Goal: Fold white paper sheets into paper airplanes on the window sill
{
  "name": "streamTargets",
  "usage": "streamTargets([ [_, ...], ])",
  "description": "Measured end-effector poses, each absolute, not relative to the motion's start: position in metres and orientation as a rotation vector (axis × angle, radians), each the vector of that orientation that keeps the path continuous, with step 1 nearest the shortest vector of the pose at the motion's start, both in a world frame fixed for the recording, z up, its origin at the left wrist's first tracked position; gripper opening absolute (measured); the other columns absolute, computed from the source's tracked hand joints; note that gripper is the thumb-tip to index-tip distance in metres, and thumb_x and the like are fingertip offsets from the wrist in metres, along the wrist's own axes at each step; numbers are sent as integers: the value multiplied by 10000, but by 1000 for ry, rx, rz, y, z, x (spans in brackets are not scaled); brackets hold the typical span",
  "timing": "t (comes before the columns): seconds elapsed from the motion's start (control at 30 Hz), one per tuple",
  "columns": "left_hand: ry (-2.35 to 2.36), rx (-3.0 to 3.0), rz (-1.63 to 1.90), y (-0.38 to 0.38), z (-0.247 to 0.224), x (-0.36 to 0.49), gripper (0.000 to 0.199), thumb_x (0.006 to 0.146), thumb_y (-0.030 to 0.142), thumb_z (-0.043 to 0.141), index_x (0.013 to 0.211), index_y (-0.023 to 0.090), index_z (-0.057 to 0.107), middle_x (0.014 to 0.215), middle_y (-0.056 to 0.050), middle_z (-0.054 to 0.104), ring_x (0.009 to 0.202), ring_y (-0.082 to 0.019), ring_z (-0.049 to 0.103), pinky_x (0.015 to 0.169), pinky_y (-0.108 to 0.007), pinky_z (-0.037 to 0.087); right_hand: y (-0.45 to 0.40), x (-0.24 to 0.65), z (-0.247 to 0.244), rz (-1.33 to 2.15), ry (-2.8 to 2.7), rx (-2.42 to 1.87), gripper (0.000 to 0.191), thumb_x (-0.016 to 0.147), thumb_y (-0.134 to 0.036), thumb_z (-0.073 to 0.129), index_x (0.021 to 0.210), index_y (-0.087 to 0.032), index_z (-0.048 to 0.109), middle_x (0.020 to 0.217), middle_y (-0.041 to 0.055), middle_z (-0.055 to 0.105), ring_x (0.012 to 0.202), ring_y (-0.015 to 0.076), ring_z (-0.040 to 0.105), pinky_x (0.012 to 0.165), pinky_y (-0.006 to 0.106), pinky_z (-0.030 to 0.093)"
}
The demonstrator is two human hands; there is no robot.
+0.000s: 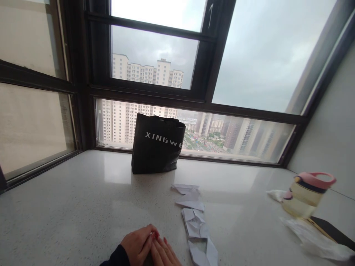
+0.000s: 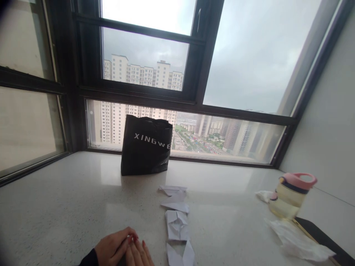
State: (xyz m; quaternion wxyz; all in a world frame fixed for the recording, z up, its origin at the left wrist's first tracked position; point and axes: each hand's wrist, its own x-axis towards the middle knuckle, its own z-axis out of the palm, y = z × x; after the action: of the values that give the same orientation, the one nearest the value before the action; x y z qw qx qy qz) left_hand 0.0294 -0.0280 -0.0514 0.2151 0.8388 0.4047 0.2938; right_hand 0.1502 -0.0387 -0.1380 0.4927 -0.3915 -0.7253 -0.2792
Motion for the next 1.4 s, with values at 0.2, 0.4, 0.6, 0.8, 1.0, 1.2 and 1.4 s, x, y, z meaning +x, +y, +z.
streamTargets([
  [0.2, 1084, 2316, 843, -26, -54, 28, 262, 791, 297, 259, 795, 229, 512, 706, -3, 628, 653, -145, 581, 597, -191, 424, -36, 162, -137, -745, -1929, -843, 307, 850, -208, 272, 1065, -133, 479, 860, 67, 677, 804, 165, 621, 727, 238, 492],
  [0.4, 1175, 2316, 848, -26, -54, 25, 332, 796, 277, 251, 1101, 220, 368, 605, 19, 584, 570, -150, 586, 555, -201, 411, -36, 159, -121, -778, -1889, -823, 336, 869, -198, 212, 1010, -133, 510, 838, 48, 681, 765, 141, 627, 670, 205, 501],
  [0.6, 1048, 2324, 850, -23, -55, 25, 255, 798, 292, 244, 905, 248, 471, 777, 6, 629, 704, -142, 597, 670, -199, 415, -25, 159, -140, -832, -1990, -866, 271, 848, -225, 291, 990, -136, 504, 832, 67, 679, 757, 164, 627, 649, 229, 503],
  [0.8, 1134, 2310, 824, -21, -57, 24, 311, 795, 276, 241, 1065, 230, 389, 694, 4, 632, 646, -153, 605, 632, -203, 422, -22, 162, -143, -819, -2055, -867, 281, 852, -255, 295, 1003, -122, 491, 884, 76, 663, 796, 166, 613, 648, 235, 502],
  [1.0, 1084, 2314, 824, -22, -53, 24, 260, 794, 306, 257, 934, 251, 469, 781, 8, 636, 706, -141, 597, 676, -193, 421, -19, 162, -146, -811, -2118, -885, 271, 847, -284, 324, 996, -129, 488, 871, 76, 665, 780, 171, 614, 644, 242, 499],
  [1.2, 1037, 2354, 813, -21, -53, 25, 253, 791, 314, 249, 845, 239, 485, 740, 0, 631, 681, -142, 590, 649, -200, 431, -19, 161, -144, -846, -2015, -850, 296, 865, -259, 256, 991, -133, 492, 831, 60, 675, 751, 162, 623, 617, 230, 499],
  [1.4, 1008, 2353, 827, -20, -56, 25, 289, 802, 351, 217, 833, 242, 483, 761, -3, 631, 701, -131, 588, 661, -184, 432, -18, 161, -145, -852, -2094, -873, 270, 843, -280, 323, 1018, -141, 476, 846, 58, 676, 738, 159, 627, 627, 220, 492],
])
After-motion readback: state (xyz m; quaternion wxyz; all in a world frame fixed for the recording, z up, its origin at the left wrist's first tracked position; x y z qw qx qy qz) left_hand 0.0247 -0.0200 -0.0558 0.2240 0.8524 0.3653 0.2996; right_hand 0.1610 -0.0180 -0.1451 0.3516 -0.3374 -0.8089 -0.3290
